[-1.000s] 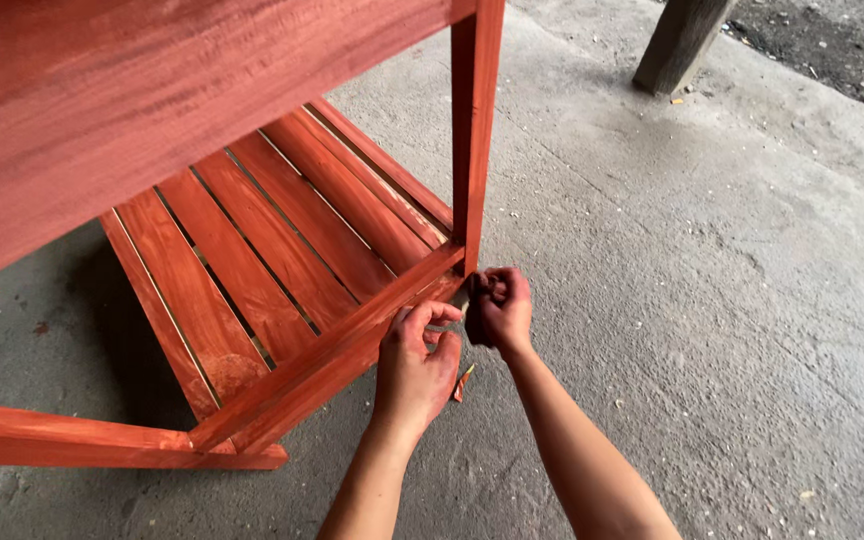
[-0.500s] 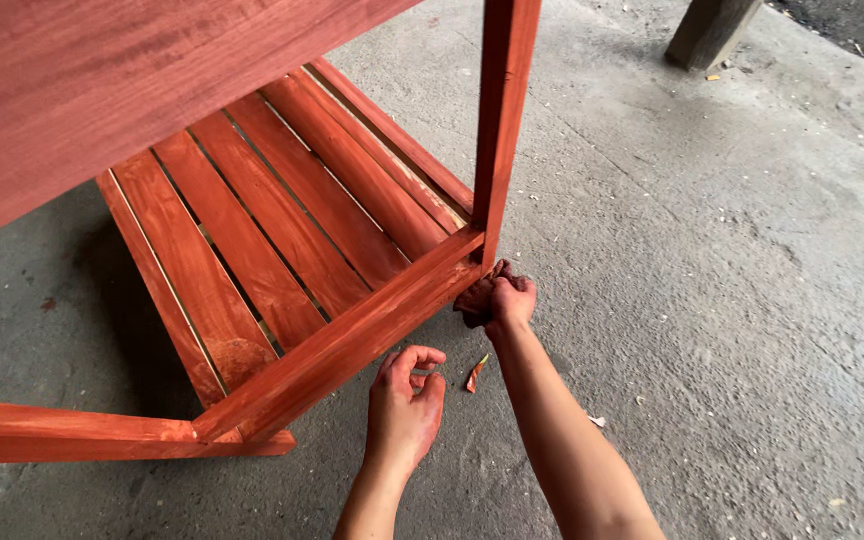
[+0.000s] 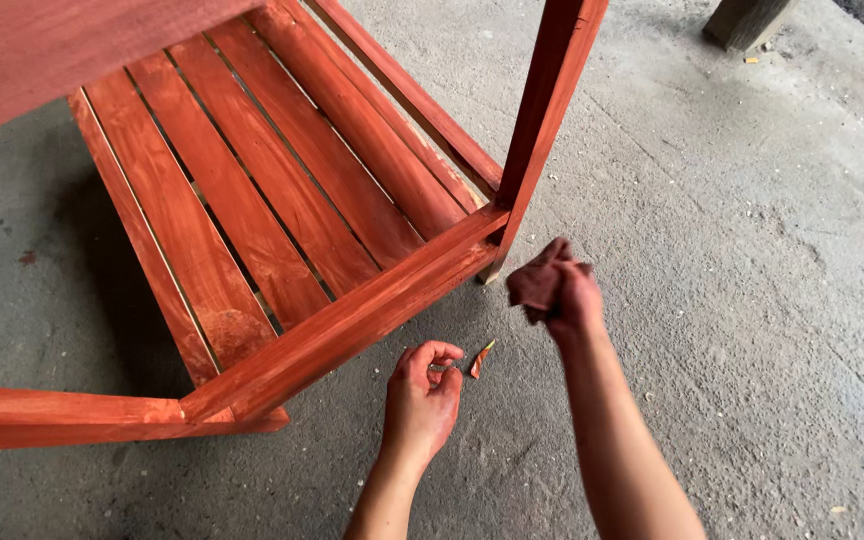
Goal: The person applies red wood stain to a multi-tier wooden rack, rubbing the stain into the slats, frame and legs by hand using a cloth. They work around the piece, repositioning to reach the underside edges and lower shelves, coating the remaining bare wood surfaces.
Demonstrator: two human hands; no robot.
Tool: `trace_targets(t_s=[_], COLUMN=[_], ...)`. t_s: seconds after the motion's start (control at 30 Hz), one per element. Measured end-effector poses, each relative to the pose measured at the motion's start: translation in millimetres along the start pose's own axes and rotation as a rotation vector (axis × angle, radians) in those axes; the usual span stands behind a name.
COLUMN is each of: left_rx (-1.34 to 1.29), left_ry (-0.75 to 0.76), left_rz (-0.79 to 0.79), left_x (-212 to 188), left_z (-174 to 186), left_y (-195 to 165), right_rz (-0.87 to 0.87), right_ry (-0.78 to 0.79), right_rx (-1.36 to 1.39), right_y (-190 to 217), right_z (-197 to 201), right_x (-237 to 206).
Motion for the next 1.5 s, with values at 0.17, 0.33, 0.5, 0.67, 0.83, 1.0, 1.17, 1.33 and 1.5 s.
trace_targets(t_s=[0.17, 0.33, 0.5, 0.67, 0.83, 1.0, 1.17, 1.33, 1.5], left_rx=[0.028, 0.004, 0.0, -0.015, -0.076, -0.534, -0.841, -0.945, -0.924], left_ry=[0.019, -0.035, -0.006, 0.024, 0.033, 0.1, 0.165, 0.146, 0.043], left_rz=[0.027, -0.01, 0.031, -0.006, -0.04, 0.232, 0.515, 0.389, 0.284], left_x=[-3.7, -4.0, -2.3, -0.1, -7.0, -6.2, -3.5, -9.1, -3.3], left_z=[-2.0, 4.7, -5.8, -24.0, -43.2, -62.8, -64.7, -67.3, -58.9], left_y=[1.6, 3.2, 2.5, -1.5, -2.0, 0.2, 7.7, 13.7, 29.2], right_rz=[0.014, 0.011, 0.124, 0.244, 0.309, -0.219, -0.424, -0.356, -0.217], right_ry=[-0.03, -0.057, 0.136, 0.61, 0.672, 0.28, 0.507, 0.494, 0.338], right_rx=[0.09, 0.163, 0.102, 0.038, 0.228, 0.243, -0.235, -0.416, -0.674], right_y=[-70.0, -64.9, 13.6, 114.6, 125.1, 40.5, -2.3, -9.3, 6.6], right_z=[-6.2, -29.4, -67.7, -103.1, -97.3, -27.2, 5.6, -13.7, -20.9], right_x=[37.7, 35.4, -17.0, -90.1, -120.2, -118.1, -120.2, -135.0, -143.4])
Point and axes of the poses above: each hand's wrist, its own x-axis towards the middle knuckle, its own z-axis out of the back of the hand, y = z × x, the point moved 5 cm from there along x, towards the middle knuckle, and after that the axes turned 5 degrees about x, right-handed, at the moved point
